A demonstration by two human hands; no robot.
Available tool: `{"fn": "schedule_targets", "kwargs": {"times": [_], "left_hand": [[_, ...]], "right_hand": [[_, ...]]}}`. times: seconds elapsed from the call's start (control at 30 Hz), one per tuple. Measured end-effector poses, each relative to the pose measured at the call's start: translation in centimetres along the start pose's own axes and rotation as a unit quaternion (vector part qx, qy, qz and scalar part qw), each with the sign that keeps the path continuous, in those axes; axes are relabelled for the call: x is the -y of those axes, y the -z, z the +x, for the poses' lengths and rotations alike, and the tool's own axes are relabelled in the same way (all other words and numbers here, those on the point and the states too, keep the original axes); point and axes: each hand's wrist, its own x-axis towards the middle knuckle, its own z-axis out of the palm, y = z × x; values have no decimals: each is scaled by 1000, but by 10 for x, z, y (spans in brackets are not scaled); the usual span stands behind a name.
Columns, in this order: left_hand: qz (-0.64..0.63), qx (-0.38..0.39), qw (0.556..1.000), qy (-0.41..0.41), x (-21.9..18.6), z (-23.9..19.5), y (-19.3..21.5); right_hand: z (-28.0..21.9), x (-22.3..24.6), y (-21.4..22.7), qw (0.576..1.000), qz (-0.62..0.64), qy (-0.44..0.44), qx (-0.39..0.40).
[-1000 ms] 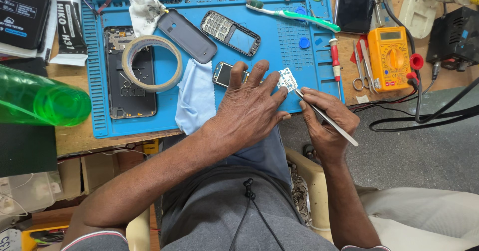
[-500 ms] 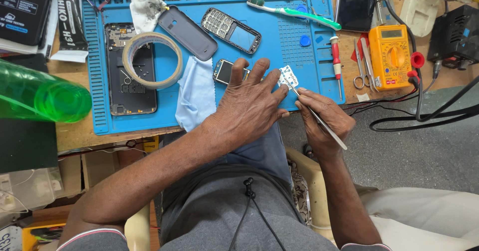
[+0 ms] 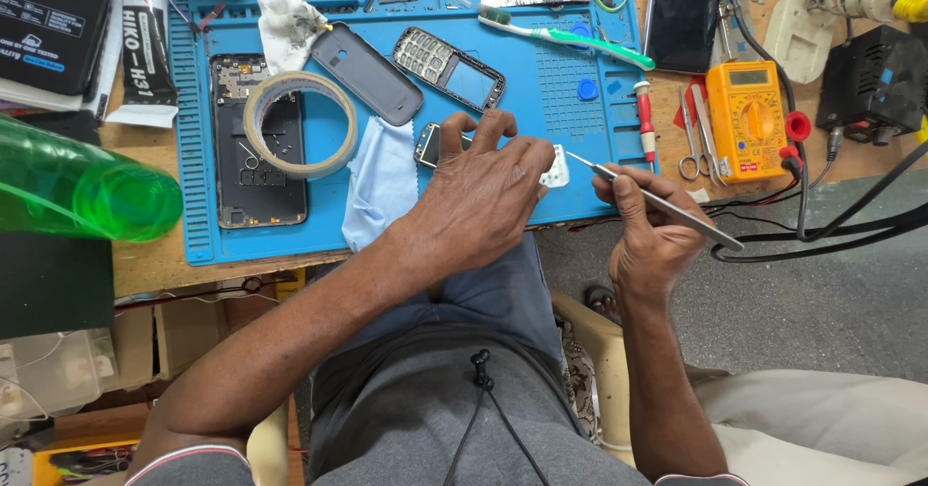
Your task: The person uses tweezers to pick up small components from a white cloth and place them onto the keypad area of a disassembled mobile phone. The person repeatedly wipes the tweezers on the cloth between placements.
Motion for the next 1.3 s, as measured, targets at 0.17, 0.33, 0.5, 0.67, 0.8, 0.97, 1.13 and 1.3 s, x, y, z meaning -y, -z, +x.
{"fn": "schedule_targets", "kwargs": {"times": [0.17, 0.33, 0.5, 0.67, 0.8, 0.97, 1.13, 1.3], "left_hand": [[-39, -41, 998, -6, 7, 4, -5], [-89, -32, 995, 42, 8, 15, 1], [-77, -126, 989, 17, 9, 16, 20], [-23, -171, 984, 52, 31, -44, 67], [-13, -106, 988, 107, 28, -95, 101], [28, -55, 988, 141, 31, -120, 86], [7, -99, 984, 151, 38, -125, 73], [-68, -168, 973, 146, 34, -125, 70]], "right_hand": [[0, 1, 0, 998, 47, -30, -22], [-2, 5, -1, 996, 70, -45, -26], [-6, 15, -9, 992, 108, -63, -24], [-30, 32, -47, 992, 80, -81, 57], [-49, 40, -90, 987, -13, -91, 135], [-49, 39, -112, 979, -22, -86, 184], [-50, 45, -116, 977, -34, -96, 188], [-50, 48, -116, 974, -76, -88, 195]]}}
